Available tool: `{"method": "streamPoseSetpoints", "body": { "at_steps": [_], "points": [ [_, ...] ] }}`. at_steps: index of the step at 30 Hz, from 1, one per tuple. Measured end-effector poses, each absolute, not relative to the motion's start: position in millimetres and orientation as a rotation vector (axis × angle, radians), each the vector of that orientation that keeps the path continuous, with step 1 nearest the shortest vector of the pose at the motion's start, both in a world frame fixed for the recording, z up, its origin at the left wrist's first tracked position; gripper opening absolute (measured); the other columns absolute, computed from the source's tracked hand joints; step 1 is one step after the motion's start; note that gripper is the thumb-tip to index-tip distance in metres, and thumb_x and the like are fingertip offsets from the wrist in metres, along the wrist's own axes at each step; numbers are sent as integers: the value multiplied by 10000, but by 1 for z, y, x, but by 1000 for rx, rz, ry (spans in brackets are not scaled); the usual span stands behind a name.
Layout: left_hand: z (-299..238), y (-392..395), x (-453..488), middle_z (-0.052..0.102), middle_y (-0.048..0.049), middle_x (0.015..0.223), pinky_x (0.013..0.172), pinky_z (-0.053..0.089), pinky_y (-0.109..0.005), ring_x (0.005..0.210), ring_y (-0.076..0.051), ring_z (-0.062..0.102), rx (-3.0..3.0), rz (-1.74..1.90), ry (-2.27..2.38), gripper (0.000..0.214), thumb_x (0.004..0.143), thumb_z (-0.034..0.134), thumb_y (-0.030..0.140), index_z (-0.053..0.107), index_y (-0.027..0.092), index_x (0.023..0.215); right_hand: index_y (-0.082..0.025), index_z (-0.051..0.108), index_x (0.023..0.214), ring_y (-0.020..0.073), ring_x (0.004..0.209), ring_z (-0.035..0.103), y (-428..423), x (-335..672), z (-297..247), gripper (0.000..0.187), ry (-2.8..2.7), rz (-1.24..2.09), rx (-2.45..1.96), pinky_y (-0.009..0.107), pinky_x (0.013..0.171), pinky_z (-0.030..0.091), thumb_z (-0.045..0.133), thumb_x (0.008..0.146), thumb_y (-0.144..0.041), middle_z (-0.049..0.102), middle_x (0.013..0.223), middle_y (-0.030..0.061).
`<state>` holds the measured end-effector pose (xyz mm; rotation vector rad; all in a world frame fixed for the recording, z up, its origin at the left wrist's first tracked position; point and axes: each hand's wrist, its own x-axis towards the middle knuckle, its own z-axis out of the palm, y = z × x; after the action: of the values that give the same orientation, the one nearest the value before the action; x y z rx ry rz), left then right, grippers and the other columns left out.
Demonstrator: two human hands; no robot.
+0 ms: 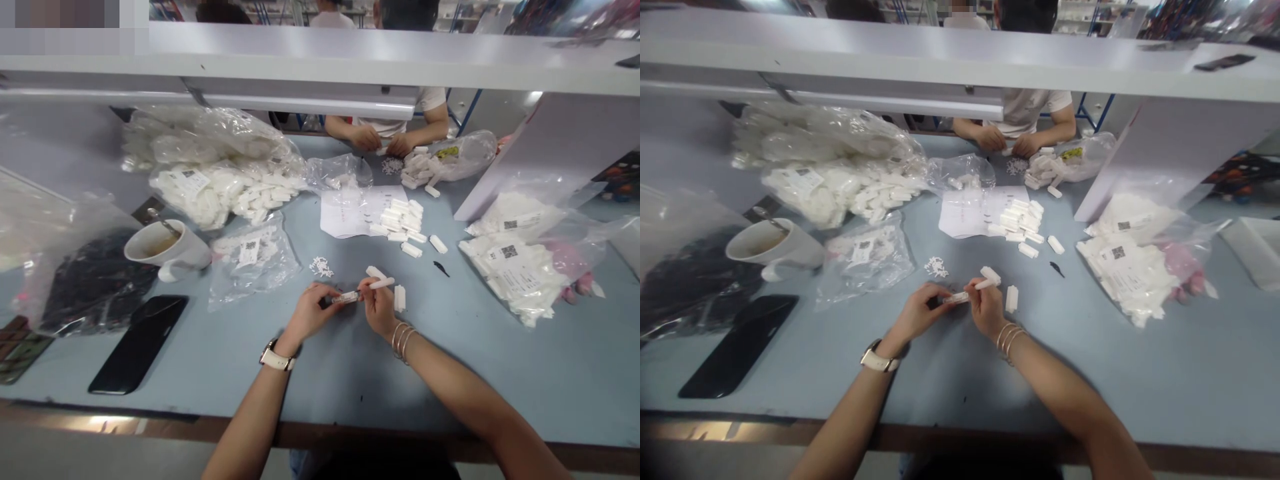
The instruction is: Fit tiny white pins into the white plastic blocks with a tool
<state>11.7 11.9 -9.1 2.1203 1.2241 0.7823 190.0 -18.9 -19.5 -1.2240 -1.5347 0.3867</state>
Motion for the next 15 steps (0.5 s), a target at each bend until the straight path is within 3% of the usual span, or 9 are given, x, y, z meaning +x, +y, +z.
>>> {"method": "streamPoseSetpoints", "body": {
  "at_steps": [15],
  "points": [
    [-6,11,12,680,-45,782,708,480,-330,768,-191,589,2112,761,1240,98,768,684,287,669,201,811,-196,538,793,124,539,540,-18,189,-16,339,-1594,467,-1226,242,558,442,342,971,-409,547,592,-10]
  ]
}}
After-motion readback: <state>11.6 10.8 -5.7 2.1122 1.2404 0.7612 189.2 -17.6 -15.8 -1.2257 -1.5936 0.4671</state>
